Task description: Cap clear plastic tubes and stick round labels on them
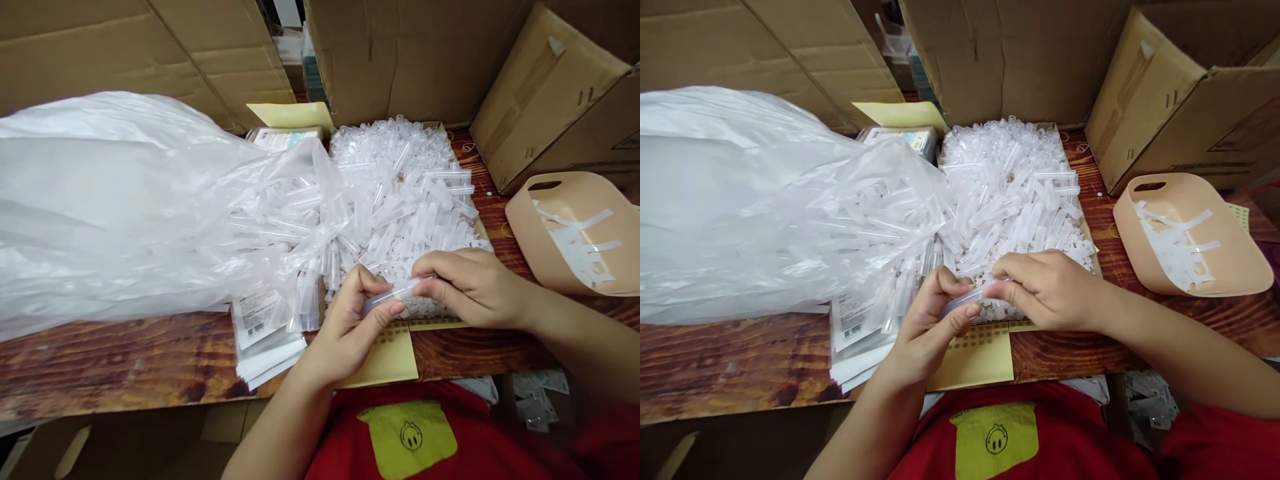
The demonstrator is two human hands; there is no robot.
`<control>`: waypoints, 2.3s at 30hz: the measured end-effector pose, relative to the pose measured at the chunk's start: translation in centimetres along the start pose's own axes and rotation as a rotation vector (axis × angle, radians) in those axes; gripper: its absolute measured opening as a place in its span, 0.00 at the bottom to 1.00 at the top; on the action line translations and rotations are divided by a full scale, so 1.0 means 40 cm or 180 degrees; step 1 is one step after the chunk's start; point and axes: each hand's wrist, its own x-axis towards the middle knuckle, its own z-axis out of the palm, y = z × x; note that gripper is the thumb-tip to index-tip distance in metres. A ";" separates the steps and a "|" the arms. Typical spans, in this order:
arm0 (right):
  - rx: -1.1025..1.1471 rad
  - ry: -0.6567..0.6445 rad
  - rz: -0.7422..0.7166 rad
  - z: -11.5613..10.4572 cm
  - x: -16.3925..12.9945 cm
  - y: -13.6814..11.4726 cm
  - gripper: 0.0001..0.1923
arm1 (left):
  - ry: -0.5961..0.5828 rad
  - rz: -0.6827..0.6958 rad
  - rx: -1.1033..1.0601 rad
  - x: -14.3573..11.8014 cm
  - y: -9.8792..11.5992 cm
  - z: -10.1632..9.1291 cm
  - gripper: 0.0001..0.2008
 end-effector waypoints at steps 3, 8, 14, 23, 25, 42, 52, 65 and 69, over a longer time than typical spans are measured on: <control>-0.0076 -0.0073 0.0098 -0.002 0.003 -0.003 0.09 | 0.0000 -0.0049 -0.0146 0.000 -0.006 0.007 0.14; 0.0201 -0.0259 0.0274 -0.001 0.006 -0.012 0.08 | 0.0023 0.0039 -0.0023 0.000 -0.009 0.012 0.12; 0.0765 -0.0451 0.0992 0.017 0.013 -0.025 0.10 | 0.0143 0.0780 0.0928 0.000 -0.008 0.017 0.07; 0.0635 -0.0988 0.2088 -0.040 0.133 0.016 0.25 | 0.1198 0.1844 0.2983 0.013 -0.026 0.033 0.10; -0.0255 -0.0068 0.1596 -0.063 0.197 0.047 0.22 | 0.1547 0.1149 0.3201 0.013 -0.020 0.022 0.13; -0.1736 -0.1914 0.1344 -0.183 -0.010 0.117 0.09 | 0.0216 -0.0496 0.4109 0.054 -0.005 0.028 0.12; -0.1317 -0.0223 0.0389 -0.112 -0.091 0.116 0.09 | 0.1156 0.0340 0.1019 0.038 0.012 -0.001 0.09; -0.1394 0.1145 -0.0616 0.069 -0.035 -0.035 0.10 | 0.1533 0.0036 -0.1710 0.070 0.029 0.042 0.22; -0.1613 0.1144 -0.0621 0.086 -0.020 -0.046 0.09 | 0.1579 0.0328 -0.1608 0.070 0.029 0.052 0.20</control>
